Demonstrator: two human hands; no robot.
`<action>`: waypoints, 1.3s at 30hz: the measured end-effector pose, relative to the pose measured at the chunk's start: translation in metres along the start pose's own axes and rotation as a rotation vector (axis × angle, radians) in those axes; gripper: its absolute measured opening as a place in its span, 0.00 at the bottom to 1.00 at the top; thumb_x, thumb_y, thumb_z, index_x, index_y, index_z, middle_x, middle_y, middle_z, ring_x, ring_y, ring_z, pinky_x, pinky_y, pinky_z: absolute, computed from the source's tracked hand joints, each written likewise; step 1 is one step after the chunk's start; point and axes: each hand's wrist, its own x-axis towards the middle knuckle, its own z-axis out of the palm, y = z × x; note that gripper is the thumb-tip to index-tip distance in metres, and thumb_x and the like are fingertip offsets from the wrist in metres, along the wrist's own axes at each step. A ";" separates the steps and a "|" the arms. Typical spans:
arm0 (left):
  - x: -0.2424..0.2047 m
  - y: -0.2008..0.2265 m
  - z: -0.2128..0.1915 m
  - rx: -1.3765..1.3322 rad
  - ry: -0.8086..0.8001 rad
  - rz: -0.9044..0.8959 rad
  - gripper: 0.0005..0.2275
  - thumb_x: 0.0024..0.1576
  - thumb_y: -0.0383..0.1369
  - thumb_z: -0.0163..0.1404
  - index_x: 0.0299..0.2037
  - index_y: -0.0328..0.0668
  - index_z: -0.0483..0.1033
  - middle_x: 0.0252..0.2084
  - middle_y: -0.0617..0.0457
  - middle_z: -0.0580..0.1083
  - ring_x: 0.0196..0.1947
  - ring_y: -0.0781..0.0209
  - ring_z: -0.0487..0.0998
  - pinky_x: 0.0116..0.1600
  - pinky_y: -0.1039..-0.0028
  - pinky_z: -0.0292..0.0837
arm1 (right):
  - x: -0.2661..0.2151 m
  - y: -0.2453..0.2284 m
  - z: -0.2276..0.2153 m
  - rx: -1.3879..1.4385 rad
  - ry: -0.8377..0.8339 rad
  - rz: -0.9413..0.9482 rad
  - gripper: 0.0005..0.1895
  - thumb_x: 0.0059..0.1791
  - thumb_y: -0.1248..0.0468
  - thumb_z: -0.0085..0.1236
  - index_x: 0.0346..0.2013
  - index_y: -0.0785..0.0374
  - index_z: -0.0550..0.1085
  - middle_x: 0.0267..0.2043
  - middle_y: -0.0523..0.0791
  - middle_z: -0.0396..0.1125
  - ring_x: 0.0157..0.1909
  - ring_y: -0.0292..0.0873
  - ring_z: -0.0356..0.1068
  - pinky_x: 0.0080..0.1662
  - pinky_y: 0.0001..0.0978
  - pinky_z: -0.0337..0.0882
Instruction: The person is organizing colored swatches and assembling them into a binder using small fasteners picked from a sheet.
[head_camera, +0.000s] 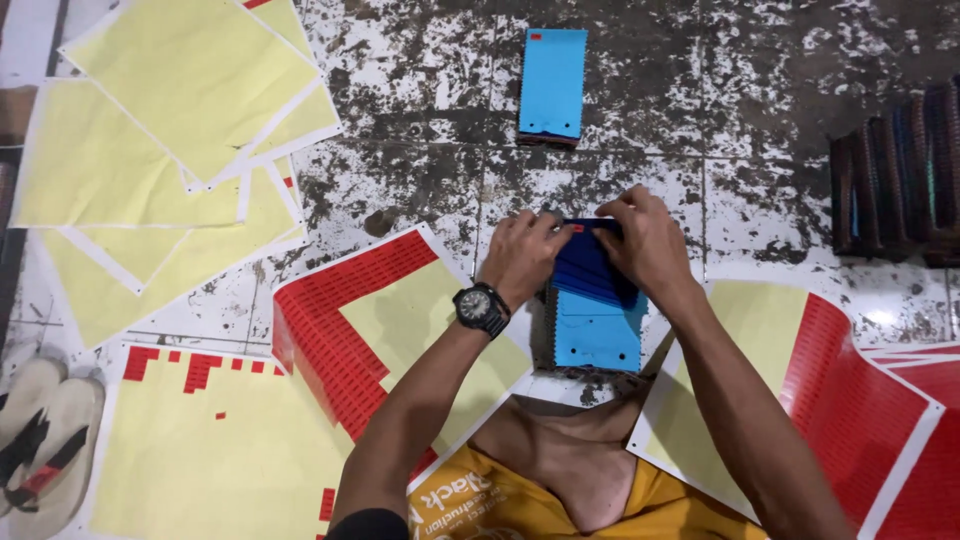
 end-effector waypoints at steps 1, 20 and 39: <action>0.001 0.002 -0.003 -0.004 0.004 0.003 0.10 0.62 0.30 0.44 0.46 0.61 0.76 0.39 0.61 0.70 0.40 0.58 0.74 0.40 0.66 0.74 | -0.002 0.001 0.002 -0.005 0.003 0.003 0.14 0.46 0.61 0.67 0.46 0.54 0.79 0.47 0.48 0.68 0.51 0.59 0.72 0.45 0.56 0.78; 0.018 0.000 -0.026 -0.987 -0.103 -0.333 0.12 0.58 0.33 0.46 0.49 0.55 0.79 0.39 0.53 0.77 0.43 0.48 0.75 0.57 0.62 0.65 | -0.041 -0.011 -0.034 -0.046 -0.029 -0.486 0.06 0.42 0.66 0.66 0.30 0.60 0.76 0.41 0.50 0.73 0.45 0.57 0.75 0.43 0.47 0.76; 0.019 -0.006 -0.015 -1.214 -0.373 -0.442 0.23 0.72 0.44 0.25 0.56 0.47 0.76 0.19 0.48 0.68 0.26 0.55 0.72 0.43 0.65 0.68 | -0.003 -0.052 -0.092 0.047 -0.570 -0.026 0.29 0.50 0.55 0.48 0.66 0.57 0.63 0.57 0.57 0.69 0.57 0.66 0.70 0.55 0.63 0.71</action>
